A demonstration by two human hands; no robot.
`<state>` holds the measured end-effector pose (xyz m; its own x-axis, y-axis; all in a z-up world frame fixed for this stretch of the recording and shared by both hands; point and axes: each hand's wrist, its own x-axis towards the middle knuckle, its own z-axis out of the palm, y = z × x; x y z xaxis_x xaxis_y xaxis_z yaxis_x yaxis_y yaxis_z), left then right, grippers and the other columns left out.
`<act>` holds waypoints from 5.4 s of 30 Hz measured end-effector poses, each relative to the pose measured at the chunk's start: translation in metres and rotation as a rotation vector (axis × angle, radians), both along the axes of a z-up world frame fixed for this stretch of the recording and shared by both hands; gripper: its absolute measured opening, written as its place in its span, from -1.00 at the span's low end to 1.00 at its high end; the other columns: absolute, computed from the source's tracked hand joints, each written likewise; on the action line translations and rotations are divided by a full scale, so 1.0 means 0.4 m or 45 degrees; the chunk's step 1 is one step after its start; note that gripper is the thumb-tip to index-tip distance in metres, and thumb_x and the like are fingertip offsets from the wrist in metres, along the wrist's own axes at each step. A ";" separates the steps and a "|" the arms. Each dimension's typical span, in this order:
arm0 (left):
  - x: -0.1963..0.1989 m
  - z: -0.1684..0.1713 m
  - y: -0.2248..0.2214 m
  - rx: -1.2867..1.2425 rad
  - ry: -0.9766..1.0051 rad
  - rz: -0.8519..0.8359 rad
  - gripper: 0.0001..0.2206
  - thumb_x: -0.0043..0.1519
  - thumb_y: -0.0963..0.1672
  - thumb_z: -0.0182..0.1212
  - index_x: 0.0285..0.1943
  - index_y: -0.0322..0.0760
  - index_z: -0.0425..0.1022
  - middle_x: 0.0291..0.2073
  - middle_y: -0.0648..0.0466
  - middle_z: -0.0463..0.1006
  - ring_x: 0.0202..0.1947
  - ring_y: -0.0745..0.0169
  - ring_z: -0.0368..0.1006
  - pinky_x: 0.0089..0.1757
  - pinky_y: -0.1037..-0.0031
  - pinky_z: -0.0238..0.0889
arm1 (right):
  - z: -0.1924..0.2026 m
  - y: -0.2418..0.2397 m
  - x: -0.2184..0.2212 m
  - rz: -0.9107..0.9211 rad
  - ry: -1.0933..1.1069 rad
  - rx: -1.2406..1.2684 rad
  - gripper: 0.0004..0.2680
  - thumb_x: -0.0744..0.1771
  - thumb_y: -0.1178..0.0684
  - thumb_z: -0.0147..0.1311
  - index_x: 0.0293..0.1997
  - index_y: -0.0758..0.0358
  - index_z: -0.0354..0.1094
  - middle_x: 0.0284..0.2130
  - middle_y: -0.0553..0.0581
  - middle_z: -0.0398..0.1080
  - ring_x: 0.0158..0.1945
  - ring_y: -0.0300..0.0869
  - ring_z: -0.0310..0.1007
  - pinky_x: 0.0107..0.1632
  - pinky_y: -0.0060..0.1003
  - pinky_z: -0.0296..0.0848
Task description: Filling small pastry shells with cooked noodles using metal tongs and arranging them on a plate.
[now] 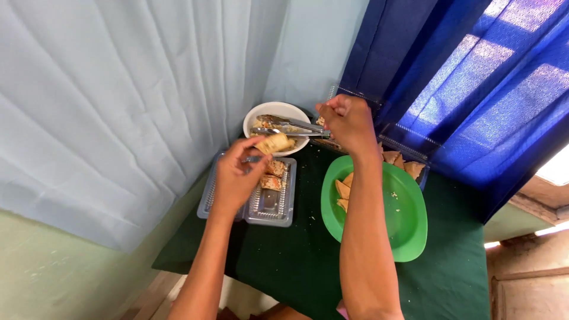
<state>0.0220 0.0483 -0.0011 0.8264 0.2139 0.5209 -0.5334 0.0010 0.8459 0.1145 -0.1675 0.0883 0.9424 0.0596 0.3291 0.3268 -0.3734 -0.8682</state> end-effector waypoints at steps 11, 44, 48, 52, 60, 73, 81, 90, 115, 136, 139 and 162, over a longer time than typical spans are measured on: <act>0.155 0.056 0.056 0.362 0.008 0.394 -0.65 0.27 -0.16 0.36 0.24 -0.30 0.51 -0.01 -0.20 0.58 0.12 -0.22 0.49 0.03 0.15 0.41 | -0.058 -0.066 0.043 -0.008 0.272 -0.718 -0.59 0.17 -0.11 0.38 0.12 -0.03 0.48 0.09 0.13 0.49 0.22 0.10 0.41 0.25 -0.01 0.36; 0.047 -0.183 0.075 0.559 -0.248 0.738 -0.76 0.24 -0.11 0.36 -0.08 -0.41 0.51 -0.27 -0.13 0.61 -0.32 -0.07 0.48 -0.20 0.20 0.36 | -0.268 -0.029 -0.114 -0.015 -0.171 -0.164 -0.86 0.35 0.13 0.32 -0.18 0.39 0.46 -0.48 0.08 0.48 -0.52 -0.29 0.45 -0.43 -0.47 0.49; 0.036 -0.183 0.087 0.512 -0.252 0.707 -0.77 0.24 -0.13 0.36 -0.06 -0.41 0.50 -0.25 -0.12 0.61 -0.30 -0.05 0.49 -0.19 0.22 0.37 | -0.237 -0.027 -0.114 0.005 -0.216 -0.187 -0.88 0.37 0.15 0.28 -0.13 0.40 0.46 -0.44 0.10 0.49 -0.48 -0.29 0.48 -0.41 -0.47 0.52; 0.039 -0.182 0.098 0.494 -0.269 0.678 -0.77 0.24 -0.15 0.35 -0.03 -0.41 0.48 -0.24 -0.12 0.61 -0.29 -0.04 0.51 -0.19 0.23 0.39 | -0.214 -0.033 -0.096 0.028 -0.265 -0.180 -0.89 0.39 0.16 0.24 -0.08 0.41 0.46 -0.39 0.12 0.50 -0.44 -0.28 0.51 -0.38 -0.47 0.54; 0.031 -0.163 0.088 0.482 -0.288 0.599 -0.77 0.25 -0.19 0.35 0.01 -0.40 0.46 -0.20 -0.11 0.60 -0.26 -0.02 0.55 -0.18 0.26 0.41 | -0.161 -0.039 -0.095 0.057 -0.339 -0.145 -0.90 0.44 0.19 0.16 0.01 0.42 0.46 -0.31 0.16 0.52 -0.37 -0.26 0.57 -0.34 -0.46 0.60; 0.124 -0.001 0.095 0.422 -0.192 0.475 -0.60 0.21 -0.24 0.30 0.25 -0.41 0.41 -0.04 -0.11 0.61 -0.14 0.12 0.58 -0.07 0.39 0.46 | -0.071 -0.003 0.065 -0.062 -0.352 0.124 -0.88 0.36 0.20 0.24 -0.16 0.40 0.35 -0.40 0.10 0.46 -0.45 -0.30 0.48 -0.46 -0.48 0.44; 0.147 -0.025 0.087 0.311 -0.135 0.436 -0.62 0.30 -0.19 0.33 0.29 -0.44 0.43 -0.06 -0.31 0.56 0.00 -0.32 0.55 -0.05 0.09 0.49 | -0.052 0.054 0.046 0.048 -0.016 0.256 -0.75 0.30 0.04 0.24 -0.03 0.41 0.38 -0.32 0.28 0.52 -0.26 -0.10 0.62 -0.28 -0.23 0.71; 0.139 -0.010 0.076 0.297 -0.093 0.377 -0.61 0.30 -0.17 0.32 0.29 -0.45 0.43 -0.04 -0.32 0.56 0.03 -0.33 0.53 -0.02 0.07 0.47 | -0.068 0.042 0.062 -0.123 -0.260 0.140 -0.82 0.34 0.12 0.23 -0.04 0.39 0.40 -0.32 0.30 0.53 -0.29 -0.09 0.60 -0.31 -0.23 0.66; 0.135 -0.009 0.076 0.247 -0.078 0.335 -0.61 0.31 -0.21 0.26 0.30 -0.51 0.38 -0.03 -0.38 0.52 0.06 -0.41 0.49 -0.04 0.06 0.49 | -0.045 0.084 0.028 0.080 0.032 0.171 -0.86 0.28 0.08 0.20 -0.22 0.34 0.48 -0.36 0.24 0.55 -0.31 -0.17 0.60 -0.24 -0.26 0.71; 0.143 -0.006 0.072 0.226 0.043 0.375 -0.58 0.30 -0.17 0.27 0.31 -0.52 0.40 -0.07 -0.40 0.51 0.05 -0.36 0.48 -0.08 0.14 0.55 | -0.067 0.076 0.049 0.072 -0.030 0.121 -0.84 0.27 0.00 0.29 -0.29 0.30 0.51 -0.52 0.17 0.50 -0.44 -0.15 0.56 -0.33 -0.21 0.58; 0.149 -0.013 0.074 0.210 0.046 0.398 -0.55 0.25 -0.16 0.33 0.31 -0.49 0.42 -0.06 -0.35 0.52 0.05 -0.23 0.50 -0.07 0.21 0.53 | -0.017 0.036 0.035 -0.012 -0.191 0.144 -0.94 0.31 0.13 0.22 -0.24 0.27 0.50 -0.52 0.20 0.46 -0.50 -0.16 0.52 -0.36 -0.28 0.56; 0.149 -0.019 0.063 0.220 -0.010 0.456 -0.57 0.22 -0.23 0.36 0.29 -0.45 0.47 -0.13 -0.28 0.52 -0.09 -0.07 0.51 -0.16 0.31 0.51 | 0.005 0.068 0.022 -0.226 -0.015 -0.093 -0.78 0.25 -0.11 0.27 -0.28 0.24 0.49 -0.42 0.20 0.57 -0.19 0.07 0.64 -0.13 -0.05 0.55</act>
